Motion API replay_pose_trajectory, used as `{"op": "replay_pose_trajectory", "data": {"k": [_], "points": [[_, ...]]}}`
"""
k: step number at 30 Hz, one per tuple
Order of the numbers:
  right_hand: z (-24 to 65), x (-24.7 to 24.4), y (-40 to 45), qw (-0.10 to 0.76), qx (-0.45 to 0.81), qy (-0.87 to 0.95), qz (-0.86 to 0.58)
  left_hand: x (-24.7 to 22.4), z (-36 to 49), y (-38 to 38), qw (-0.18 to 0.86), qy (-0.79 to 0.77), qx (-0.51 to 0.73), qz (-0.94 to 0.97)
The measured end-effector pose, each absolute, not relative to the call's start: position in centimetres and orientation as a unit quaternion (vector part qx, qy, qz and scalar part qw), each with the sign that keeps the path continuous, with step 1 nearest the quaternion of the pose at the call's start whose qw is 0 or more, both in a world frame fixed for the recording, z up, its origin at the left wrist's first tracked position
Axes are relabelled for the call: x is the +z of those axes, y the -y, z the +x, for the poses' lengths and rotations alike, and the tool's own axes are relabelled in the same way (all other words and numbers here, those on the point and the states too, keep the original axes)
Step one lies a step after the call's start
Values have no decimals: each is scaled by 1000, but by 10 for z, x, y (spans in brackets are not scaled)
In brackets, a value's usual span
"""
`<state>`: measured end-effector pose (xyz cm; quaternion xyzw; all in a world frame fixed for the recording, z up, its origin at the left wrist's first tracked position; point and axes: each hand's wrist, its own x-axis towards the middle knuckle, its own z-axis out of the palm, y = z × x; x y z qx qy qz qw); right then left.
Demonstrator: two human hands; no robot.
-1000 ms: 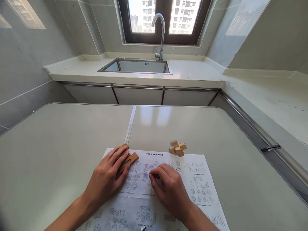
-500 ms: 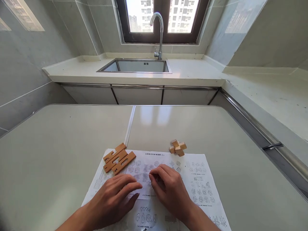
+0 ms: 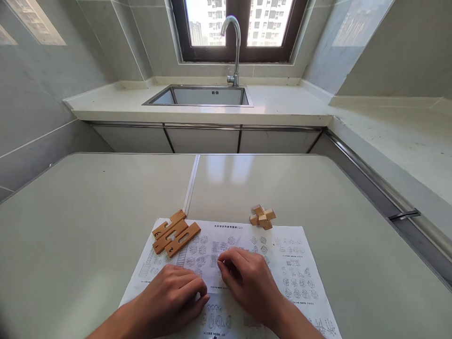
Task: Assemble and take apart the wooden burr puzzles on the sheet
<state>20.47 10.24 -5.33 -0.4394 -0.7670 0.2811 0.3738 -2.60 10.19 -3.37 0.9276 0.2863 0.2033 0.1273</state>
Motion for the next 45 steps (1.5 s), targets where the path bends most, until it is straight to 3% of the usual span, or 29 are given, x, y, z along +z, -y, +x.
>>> {"op": "replay_pose_trajectory", "data": {"k": [38, 45], "points": [[198, -52, -107, 381, 260, 773, -436, -32, -29, -100, 114, -284, 207, 929], [199, -50, -108, 374, 316, 744, -456, -33, -29, -101, 102, -285, 216, 928]]}}
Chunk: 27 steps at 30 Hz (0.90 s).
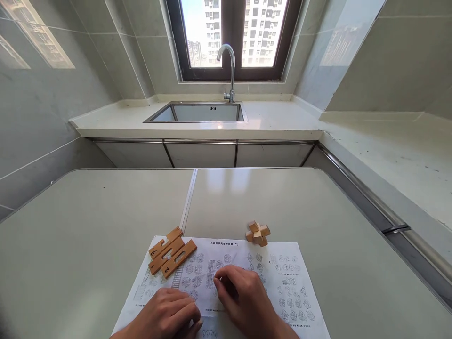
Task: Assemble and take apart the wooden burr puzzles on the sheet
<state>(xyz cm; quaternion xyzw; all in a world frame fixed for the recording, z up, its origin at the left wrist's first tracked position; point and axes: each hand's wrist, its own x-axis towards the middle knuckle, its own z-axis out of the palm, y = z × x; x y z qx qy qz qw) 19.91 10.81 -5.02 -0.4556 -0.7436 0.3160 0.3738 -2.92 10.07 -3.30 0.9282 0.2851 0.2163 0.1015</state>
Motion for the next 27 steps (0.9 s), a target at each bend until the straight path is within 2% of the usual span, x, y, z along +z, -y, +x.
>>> {"op": "replay_pose_trajectory", "data": {"k": [6, 27], "points": [[200, -50, -111, 375, 374, 706, -471, -28, -27, -101, 100, -285, 235, 924], [199, -50, -112, 373, 428, 672, -475, -41, -28, -103, 68, -272, 247, 928]]}}
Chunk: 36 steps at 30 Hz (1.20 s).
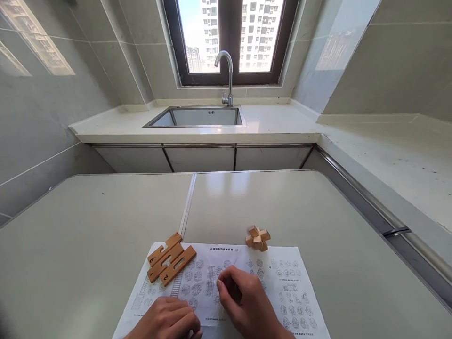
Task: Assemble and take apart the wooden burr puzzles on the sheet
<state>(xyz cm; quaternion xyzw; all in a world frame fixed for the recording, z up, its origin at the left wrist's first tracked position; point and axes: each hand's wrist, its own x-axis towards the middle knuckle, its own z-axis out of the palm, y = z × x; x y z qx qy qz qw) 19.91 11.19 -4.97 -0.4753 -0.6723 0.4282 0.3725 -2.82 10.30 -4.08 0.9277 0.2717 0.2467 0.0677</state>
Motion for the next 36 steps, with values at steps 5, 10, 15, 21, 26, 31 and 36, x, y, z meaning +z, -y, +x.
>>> {"op": "replay_pose_trajectory", "data": {"k": [5, 10, 15, 21, 26, 31, 36], "points": [[199, -50, -112, 361, 446, 660, -484, -43, -29, -106, 75, -263, 253, 928], [199, -49, -113, 358, 443, 660, -490, -45, -29, -107, 81, -256, 251, 930], [199, -46, -114, 361, 432, 666, -489, -46, -29, -106, 82, -256, 255, 929], [200, -51, -113, 381, 374, 692, -486, -45, -29, -105, 78, -262, 251, 929], [210, -56, -120, 412, 213, 737, -492, -46, -30, -106, 77, -259, 247, 931], [230, -55, -132, 447, 9, 727, -521, -46, -30, -107, 75, -256, 248, 931], [244, -56, -140, 416, -65, 676, -605, -45, -29, -107, 83, -252, 256, 930]]}}
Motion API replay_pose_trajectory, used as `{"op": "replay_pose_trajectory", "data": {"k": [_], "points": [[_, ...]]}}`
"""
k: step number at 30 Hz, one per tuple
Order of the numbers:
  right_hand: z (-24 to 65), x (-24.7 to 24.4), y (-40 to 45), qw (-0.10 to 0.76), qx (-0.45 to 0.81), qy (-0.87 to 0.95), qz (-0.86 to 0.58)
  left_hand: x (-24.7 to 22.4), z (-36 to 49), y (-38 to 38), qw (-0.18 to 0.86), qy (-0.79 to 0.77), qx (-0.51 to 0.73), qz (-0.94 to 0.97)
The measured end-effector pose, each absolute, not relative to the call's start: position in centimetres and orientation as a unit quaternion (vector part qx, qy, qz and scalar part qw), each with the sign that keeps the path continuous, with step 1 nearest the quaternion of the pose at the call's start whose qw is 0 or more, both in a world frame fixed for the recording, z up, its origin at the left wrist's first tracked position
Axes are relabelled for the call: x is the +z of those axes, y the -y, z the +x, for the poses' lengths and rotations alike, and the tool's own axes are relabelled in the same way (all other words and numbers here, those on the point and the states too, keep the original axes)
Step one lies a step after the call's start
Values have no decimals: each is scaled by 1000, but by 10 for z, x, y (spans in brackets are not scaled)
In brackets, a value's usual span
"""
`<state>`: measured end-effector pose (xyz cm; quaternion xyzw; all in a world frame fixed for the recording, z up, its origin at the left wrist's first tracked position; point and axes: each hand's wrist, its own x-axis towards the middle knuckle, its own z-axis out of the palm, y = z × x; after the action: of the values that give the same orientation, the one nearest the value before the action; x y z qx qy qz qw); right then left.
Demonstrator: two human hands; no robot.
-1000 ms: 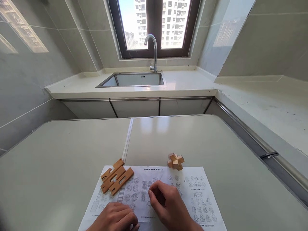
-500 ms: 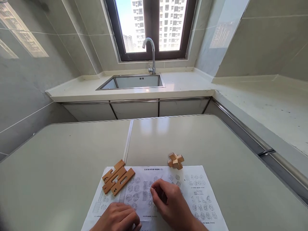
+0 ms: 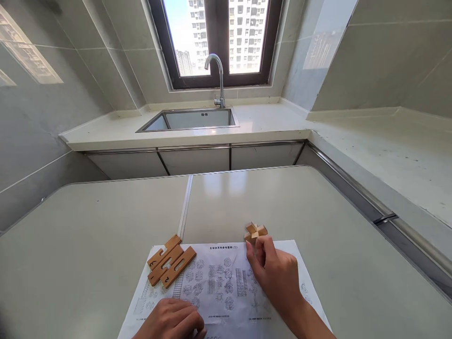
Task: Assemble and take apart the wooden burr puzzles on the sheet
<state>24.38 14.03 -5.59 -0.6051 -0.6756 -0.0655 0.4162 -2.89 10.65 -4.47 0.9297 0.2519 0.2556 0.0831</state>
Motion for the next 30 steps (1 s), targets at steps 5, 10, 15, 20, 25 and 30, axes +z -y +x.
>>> {"op": "replay_pose_trajectory", "data": {"k": [5, 10, 15, 20, 25, 30], "points": [[251, -57, -143, 339, -81, 657, -669, -41, -29, -105, 85, -255, 250, 930], [257, -55, -144, 274, -88, 650, -703, -33, -29, -103, 92, -269, 219, 933], [262, -55, -146, 263, -112, 661, -694, -32, -29, -100, 90, -273, 210, 934], [265, -52, -147, 313, -103, 677, -658, -32, -29, -99, 101, -277, 208, 933], [251, -43, -140, 399, 27, 712, -577, -31, -29, -102, 150, -295, 247, 911], [227, -33, -123, 453, 75, 744, -485, -21, -29, -106, 346, -383, 240, 823]]}}
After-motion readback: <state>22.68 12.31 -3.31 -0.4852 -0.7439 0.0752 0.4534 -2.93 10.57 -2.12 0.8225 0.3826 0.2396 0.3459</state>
